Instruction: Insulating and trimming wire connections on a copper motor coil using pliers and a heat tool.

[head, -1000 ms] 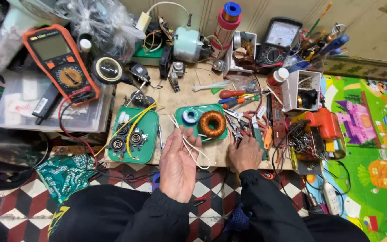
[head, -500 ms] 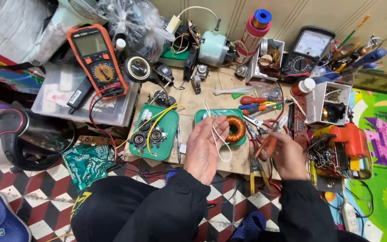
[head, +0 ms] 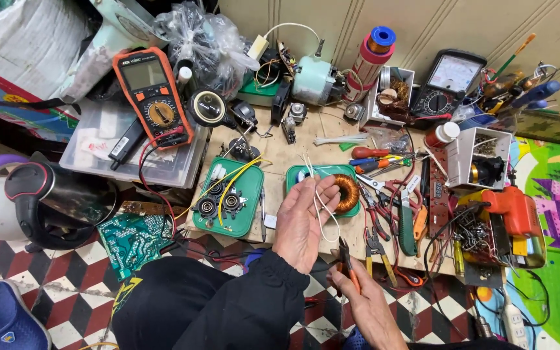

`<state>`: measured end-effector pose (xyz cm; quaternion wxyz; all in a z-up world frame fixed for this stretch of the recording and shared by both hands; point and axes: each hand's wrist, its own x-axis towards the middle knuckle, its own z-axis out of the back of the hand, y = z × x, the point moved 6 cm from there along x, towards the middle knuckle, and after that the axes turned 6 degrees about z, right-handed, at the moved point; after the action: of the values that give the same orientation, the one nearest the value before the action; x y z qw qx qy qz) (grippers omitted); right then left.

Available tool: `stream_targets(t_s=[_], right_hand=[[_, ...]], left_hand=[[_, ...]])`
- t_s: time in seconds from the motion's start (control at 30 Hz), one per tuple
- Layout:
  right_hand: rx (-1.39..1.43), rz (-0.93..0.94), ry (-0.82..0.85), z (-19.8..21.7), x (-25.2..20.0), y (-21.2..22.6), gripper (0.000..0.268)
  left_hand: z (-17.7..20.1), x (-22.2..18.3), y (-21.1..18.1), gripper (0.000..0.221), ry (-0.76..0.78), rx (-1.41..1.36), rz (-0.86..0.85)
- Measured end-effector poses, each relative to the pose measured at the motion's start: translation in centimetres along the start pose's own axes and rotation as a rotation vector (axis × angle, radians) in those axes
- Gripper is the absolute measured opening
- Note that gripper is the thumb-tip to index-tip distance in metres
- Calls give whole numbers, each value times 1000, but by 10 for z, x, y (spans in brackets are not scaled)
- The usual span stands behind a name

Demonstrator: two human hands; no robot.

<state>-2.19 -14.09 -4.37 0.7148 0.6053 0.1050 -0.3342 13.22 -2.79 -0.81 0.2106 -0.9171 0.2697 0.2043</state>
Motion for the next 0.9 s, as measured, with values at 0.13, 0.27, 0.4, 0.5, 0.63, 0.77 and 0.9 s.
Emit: stream_targets(t_s=[0.13,0.27,0.4,0.5,0.63,0.77,0.9], right_hand=[[-151,48,-6,1,-7,4,35],[-148,59,-25,3,-3,0,44],[-200,52,9,0,-7,7,56],[-167,113,2,-2,-9,9,43],[-213,118,9,-5,-10,11,41],[-203,117,15,-7,-9,11,46],[-195,130,-14,-7,-12,14,46]], left_hand=[[3,2,4,35,25,-1,-8],[1,2,4,35,30,7,-4],[5,5,7,36,61,7,-14],[3,4,5,36,58,0,-13],[4,3,5,37,64,-2,-16],[3,2,2,38,58,-1,-20],[4,3,2,39,70,-6,-26]])
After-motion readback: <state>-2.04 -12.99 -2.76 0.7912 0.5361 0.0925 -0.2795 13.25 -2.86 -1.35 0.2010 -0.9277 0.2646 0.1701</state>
